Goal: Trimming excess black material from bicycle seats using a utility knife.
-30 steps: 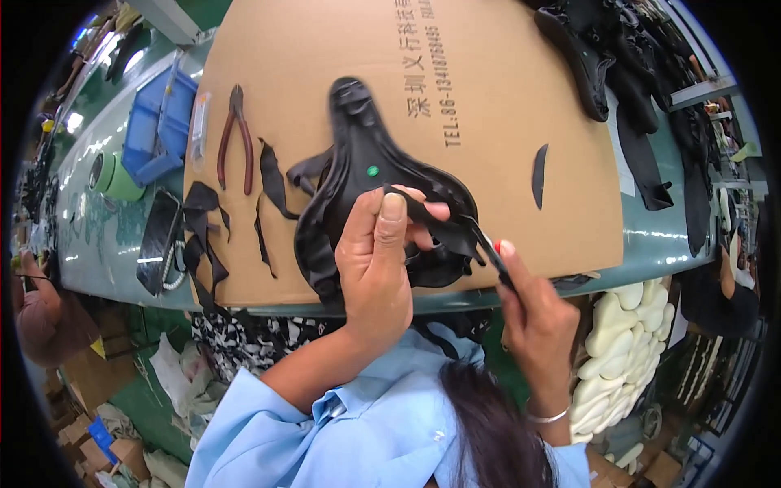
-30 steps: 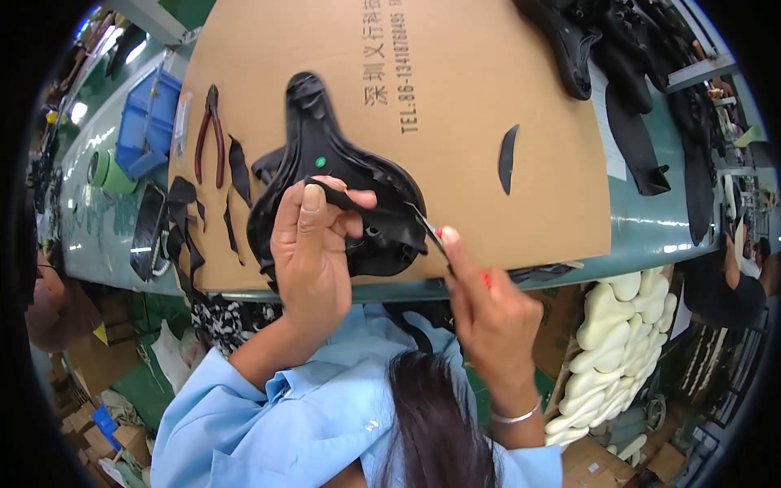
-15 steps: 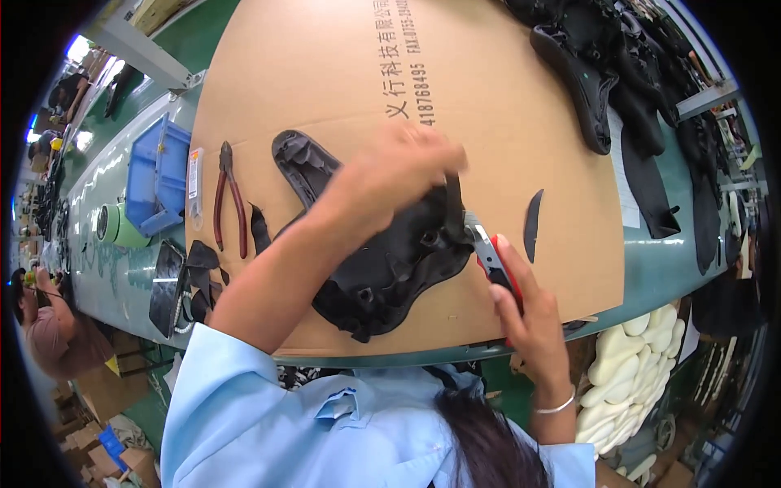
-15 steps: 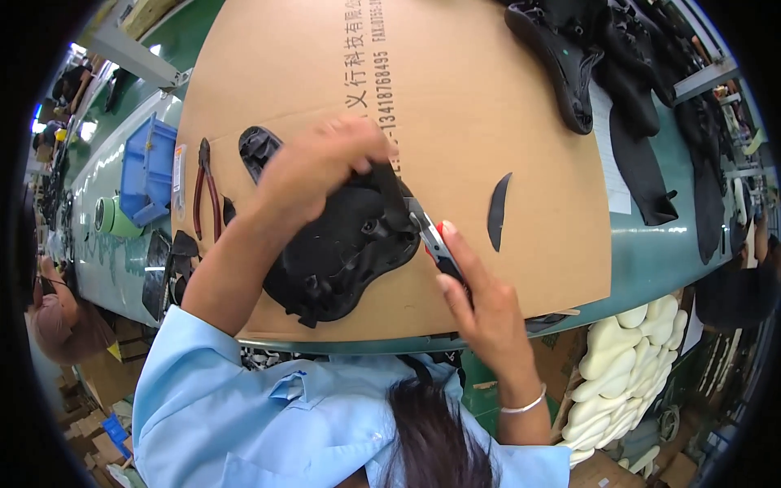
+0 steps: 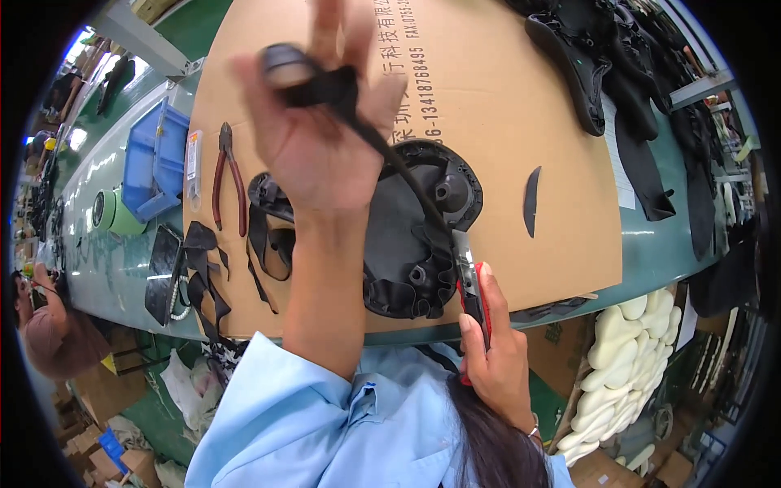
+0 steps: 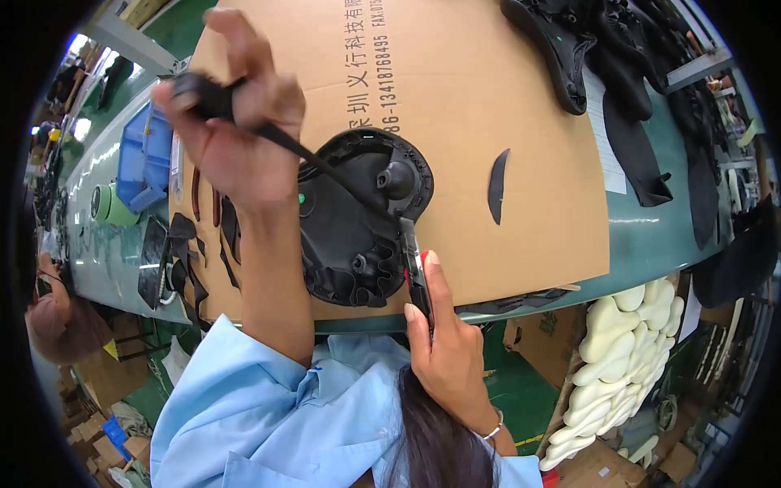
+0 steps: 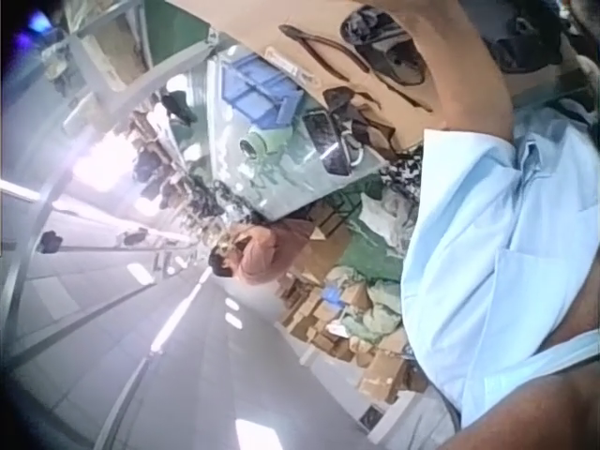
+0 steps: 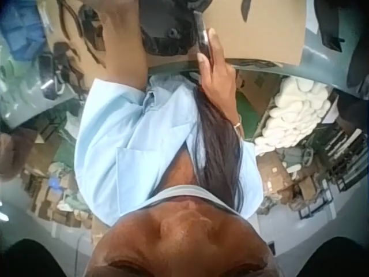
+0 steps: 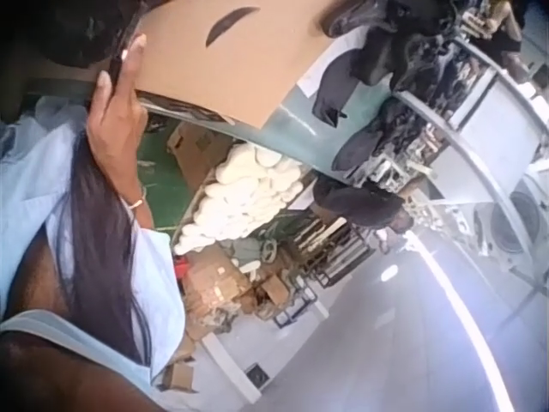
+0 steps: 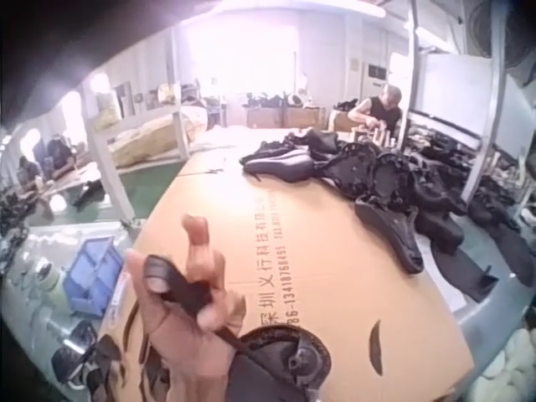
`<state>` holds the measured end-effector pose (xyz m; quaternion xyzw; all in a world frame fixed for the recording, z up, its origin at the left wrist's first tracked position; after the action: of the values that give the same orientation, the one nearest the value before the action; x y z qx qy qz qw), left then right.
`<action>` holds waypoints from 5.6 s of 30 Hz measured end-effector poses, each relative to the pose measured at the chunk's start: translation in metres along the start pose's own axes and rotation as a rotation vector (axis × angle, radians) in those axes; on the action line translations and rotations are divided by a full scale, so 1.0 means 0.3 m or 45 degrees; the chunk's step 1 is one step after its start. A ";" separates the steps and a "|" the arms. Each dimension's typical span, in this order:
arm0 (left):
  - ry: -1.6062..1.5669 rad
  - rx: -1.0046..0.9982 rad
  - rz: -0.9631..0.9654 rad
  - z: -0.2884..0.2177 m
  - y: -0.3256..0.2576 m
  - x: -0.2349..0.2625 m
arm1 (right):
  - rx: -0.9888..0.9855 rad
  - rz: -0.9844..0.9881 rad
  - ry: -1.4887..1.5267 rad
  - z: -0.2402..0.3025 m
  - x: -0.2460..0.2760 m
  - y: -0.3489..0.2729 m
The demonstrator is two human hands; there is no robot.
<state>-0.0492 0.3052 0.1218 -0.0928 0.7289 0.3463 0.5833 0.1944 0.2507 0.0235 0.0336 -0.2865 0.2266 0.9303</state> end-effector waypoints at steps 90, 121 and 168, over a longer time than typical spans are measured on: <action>1.694 0.518 -0.534 -0.183 0.284 0.549 | 0.056 -0.602 -0.633 -0.229 0.504 0.869; 2.383 0.491 -0.122 0.137 -0.328 0.176 | 0.481 -0.098 -0.263 0.069 0.129 0.135; 2.458 0.658 1.151 0.189 -0.317 0.123 | 0.687 0.039 -0.850 0.139 0.125 -0.056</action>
<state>0.0354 0.2791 0.0457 0.0758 0.8961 0.1466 -0.4120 0.2077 0.2427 0.0801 0.3431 -0.5028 0.2839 0.7409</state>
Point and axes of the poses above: each hand's wrist, its own y-axis towards the middle knuckle, its own x-axis out of the back of the hand, z = x × y, the point moved 9 cm from there along y, towards the middle knuckle, and after that the axes turned 5 degrees about -z, right-handed, at the moved point
